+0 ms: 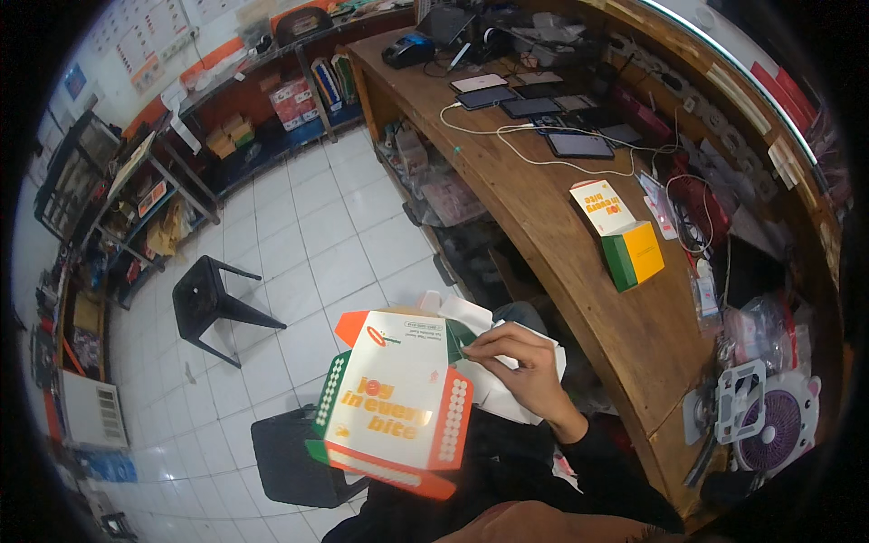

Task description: The person folds flat paperboard pieces into small rectangular boxes at a wooden counter. They repeatedly fold the sides, tuck flaps, and stack the finished boxes on the counter.

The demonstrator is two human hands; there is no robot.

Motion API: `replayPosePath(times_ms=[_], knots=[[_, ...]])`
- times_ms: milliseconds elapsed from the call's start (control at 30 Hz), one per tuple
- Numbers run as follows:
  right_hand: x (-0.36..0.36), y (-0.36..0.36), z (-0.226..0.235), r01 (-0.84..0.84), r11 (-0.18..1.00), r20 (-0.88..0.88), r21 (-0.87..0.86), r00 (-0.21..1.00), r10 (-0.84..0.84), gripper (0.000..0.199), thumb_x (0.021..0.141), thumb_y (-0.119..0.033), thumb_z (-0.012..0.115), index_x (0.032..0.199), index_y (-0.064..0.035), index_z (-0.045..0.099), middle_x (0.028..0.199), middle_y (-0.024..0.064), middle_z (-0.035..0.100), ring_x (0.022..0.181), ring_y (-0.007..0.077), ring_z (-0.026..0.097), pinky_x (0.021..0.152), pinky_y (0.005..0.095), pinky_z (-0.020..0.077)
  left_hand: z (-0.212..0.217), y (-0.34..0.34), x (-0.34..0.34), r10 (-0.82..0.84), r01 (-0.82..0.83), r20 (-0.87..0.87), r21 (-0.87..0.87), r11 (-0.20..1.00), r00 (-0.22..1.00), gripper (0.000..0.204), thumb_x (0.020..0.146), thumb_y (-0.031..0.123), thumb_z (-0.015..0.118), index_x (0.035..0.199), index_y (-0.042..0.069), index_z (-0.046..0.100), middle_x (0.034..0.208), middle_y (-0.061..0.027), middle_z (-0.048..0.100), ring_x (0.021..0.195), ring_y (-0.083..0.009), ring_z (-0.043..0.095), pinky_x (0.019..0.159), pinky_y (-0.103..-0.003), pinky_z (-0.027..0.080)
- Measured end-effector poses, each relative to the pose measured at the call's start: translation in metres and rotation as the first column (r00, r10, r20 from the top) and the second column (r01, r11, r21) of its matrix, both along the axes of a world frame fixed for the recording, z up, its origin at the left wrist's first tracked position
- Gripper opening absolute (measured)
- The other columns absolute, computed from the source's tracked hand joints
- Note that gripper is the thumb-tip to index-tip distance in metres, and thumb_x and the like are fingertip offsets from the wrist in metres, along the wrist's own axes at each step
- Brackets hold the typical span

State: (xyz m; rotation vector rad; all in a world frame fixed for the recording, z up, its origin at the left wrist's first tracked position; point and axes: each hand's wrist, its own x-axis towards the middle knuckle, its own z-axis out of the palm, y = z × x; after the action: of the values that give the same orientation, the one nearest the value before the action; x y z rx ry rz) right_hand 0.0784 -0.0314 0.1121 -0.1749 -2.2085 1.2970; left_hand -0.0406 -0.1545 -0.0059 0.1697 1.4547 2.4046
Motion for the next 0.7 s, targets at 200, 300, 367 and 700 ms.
replayPosePath(times_ms=[200, 300, 367, 700], knots=[[-0.013, -0.006, -0.032, 0.056, 0.995, -0.128, 0.081, 0.991, -0.045, 0.024, 0.073, 0.002, 0.077, 0.096, -0.001, 0.071, 0.099, 0.0111, 0.067, 0.091, 0.0224, 0.065, 0.078, 0.0308, 0.0525, -0.006, 0.001, 0.001, 0.007, -0.007, 0.03, 0.017, 1.0, 1.0, 0.048, 0.076, 0.01, 0.078, 0.111, 0.001, 0.048, 0.099, -0.0098, 0.056, 0.096, -0.0196, 0.058, 0.088, -0.034, 0.047], [-0.017, 0.005, -0.054, 0.214, 0.968, -0.242, 0.127, 0.954, -0.179, 0.024, 0.072, 0.0, 0.078, 0.094, -0.0003, 0.069, 0.099, 0.0143, 0.066, 0.088, 0.0244, 0.065, 0.077, 0.0307, 0.0509, -0.015, 0.004, 0.0, 0.006, -0.007, 0.043, 0.027, 1.0, 0.999, 0.049, 0.075, 0.011, 0.079, 0.11, 0.001, 0.047, 0.098, -0.0096, 0.056, 0.096, -0.0198, 0.058, 0.088, -0.035, 0.047], [-0.019, 0.013, -0.056, 0.249, 0.968, -0.293, -0.007, 0.925, -0.24, 0.02, 0.074, -0.009, 0.074, 0.092, -0.0037, 0.069, 0.098, 0.0134, 0.066, 0.091, 0.0264, 0.064, 0.078, 0.034, 0.0502, -0.021, 0.001, -0.006, 0.021, -0.021, 0.039, 0.023, 0.999, 0.999, 0.05, 0.074, 0.011, 0.08, 0.11, 0.001, 0.047, 0.098, -0.0094, 0.055, 0.096, -0.02, 0.057, 0.089, -0.035, 0.046], [-0.01, 0.031, -0.062, 0.194, 0.981, -0.16, 0.014, 0.969, -0.189, 0.039, 0.079, -0.014, 0.074, 0.114, -0.0032, 0.06, 0.113, 0.0138, 0.06, 0.106, 0.0231, 0.057, 0.091, 0.0358, 0.0446, 0.013, -0.016, -0.027, -0.528, 0.38, -0.496, -0.373, 0.846, 0.689, 0.055, 0.09, 0.024, 0.063, 0.134, -0.002, 0.042, 0.137, -0.0168, 0.047, 0.126, -0.0275, 0.048, 0.106, -0.036, 0.037]])
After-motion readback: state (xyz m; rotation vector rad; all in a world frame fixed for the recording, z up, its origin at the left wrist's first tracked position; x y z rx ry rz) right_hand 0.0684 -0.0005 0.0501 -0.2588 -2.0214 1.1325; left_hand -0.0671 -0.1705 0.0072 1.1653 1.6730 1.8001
